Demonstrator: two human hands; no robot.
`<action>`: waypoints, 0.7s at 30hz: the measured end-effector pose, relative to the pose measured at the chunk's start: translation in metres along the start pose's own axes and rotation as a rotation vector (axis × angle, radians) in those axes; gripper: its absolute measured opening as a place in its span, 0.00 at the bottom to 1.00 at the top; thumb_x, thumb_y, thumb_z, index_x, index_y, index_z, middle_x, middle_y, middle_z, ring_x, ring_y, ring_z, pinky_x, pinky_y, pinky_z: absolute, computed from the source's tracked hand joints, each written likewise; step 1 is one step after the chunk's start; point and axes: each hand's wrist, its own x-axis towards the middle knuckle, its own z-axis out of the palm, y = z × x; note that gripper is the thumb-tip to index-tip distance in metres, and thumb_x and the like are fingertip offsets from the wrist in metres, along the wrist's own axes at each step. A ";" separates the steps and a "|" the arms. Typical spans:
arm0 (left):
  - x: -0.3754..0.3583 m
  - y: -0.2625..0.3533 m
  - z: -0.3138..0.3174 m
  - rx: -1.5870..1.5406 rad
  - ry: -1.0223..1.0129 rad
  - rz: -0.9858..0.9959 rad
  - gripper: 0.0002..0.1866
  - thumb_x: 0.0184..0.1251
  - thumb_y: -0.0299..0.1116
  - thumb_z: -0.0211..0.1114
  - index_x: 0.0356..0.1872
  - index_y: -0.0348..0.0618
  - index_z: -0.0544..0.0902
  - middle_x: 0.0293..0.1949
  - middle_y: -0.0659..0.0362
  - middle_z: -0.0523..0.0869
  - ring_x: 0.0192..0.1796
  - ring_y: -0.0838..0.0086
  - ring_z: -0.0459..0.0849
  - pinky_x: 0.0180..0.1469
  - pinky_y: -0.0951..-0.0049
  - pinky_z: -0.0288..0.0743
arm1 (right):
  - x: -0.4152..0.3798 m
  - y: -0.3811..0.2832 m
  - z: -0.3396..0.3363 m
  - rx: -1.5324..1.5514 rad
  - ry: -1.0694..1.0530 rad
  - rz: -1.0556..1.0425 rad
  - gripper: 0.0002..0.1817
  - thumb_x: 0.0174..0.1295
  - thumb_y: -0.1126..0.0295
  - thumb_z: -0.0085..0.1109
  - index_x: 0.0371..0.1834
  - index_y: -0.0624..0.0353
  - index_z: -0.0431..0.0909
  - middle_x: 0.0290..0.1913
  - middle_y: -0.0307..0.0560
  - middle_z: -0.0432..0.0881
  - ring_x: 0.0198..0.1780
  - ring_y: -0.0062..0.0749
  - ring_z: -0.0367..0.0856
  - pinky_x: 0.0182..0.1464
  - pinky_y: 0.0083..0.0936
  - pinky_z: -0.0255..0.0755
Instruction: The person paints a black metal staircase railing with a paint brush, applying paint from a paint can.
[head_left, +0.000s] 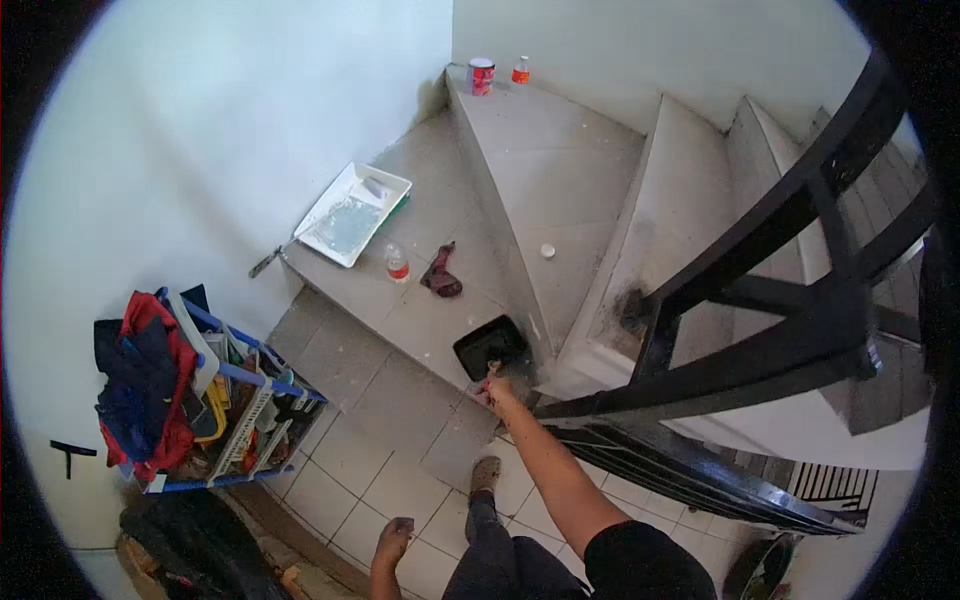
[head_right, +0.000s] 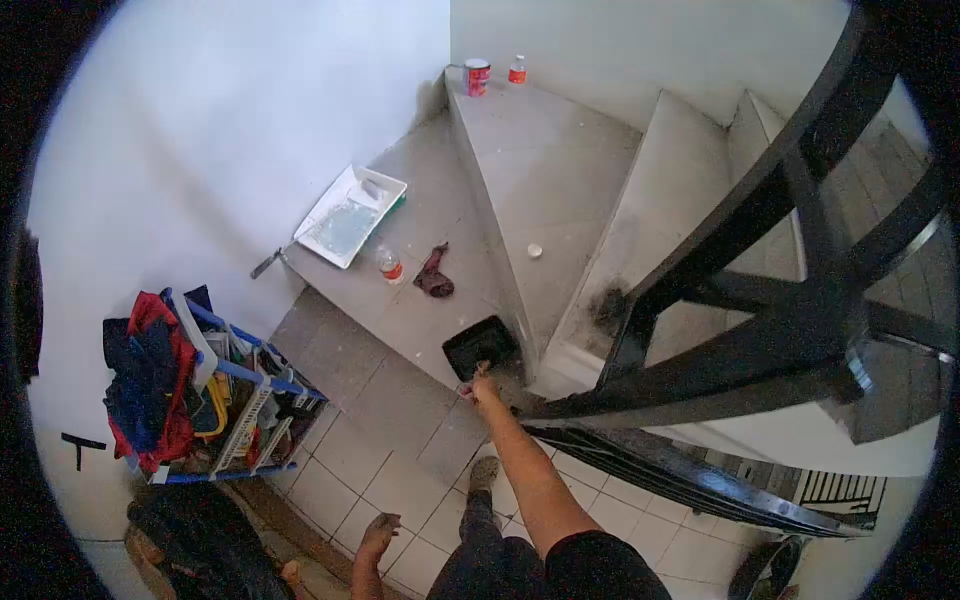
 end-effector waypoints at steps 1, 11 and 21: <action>-0.025 0.010 0.002 -0.117 0.004 -0.076 0.18 0.70 0.43 0.59 0.52 0.40 0.80 0.43 0.53 0.86 0.44 0.67 0.83 0.47 0.64 0.76 | 0.016 0.014 0.000 -0.009 0.027 -0.032 0.25 0.74 0.53 0.47 0.34 0.69 0.77 0.25 0.52 0.82 0.15 0.31 0.73 0.17 0.32 0.66; -0.088 -0.033 0.008 -0.118 -0.152 -0.291 0.19 0.70 0.45 0.57 0.53 0.45 0.79 0.45 0.58 0.84 0.45 0.69 0.82 0.47 0.66 0.72 | -0.090 0.015 0.008 -0.677 0.715 -0.479 0.25 0.70 0.54 0.51 0.49 0.71 0.78 0.41 0.68 0.84 0.47 0.58 0.84 0.48 0.44 0.75; 0.114 0.110 -0.021 -0.147 -0.100 0.356 0.22 0.59 0.28 0.71 0.55 0.40 0.76 0.45 0.57 0.80 0.52 0.70 0.78 0.55 0.69 0.74 | -0.192 -0.106 0.018 -0.481 0.371 -0.987 0.09 0.63 0.70 0.59 0.40 0.65 0.79 0.38 0.57 0.80 0.41 0.54 0.79 0.45 0.44 0.70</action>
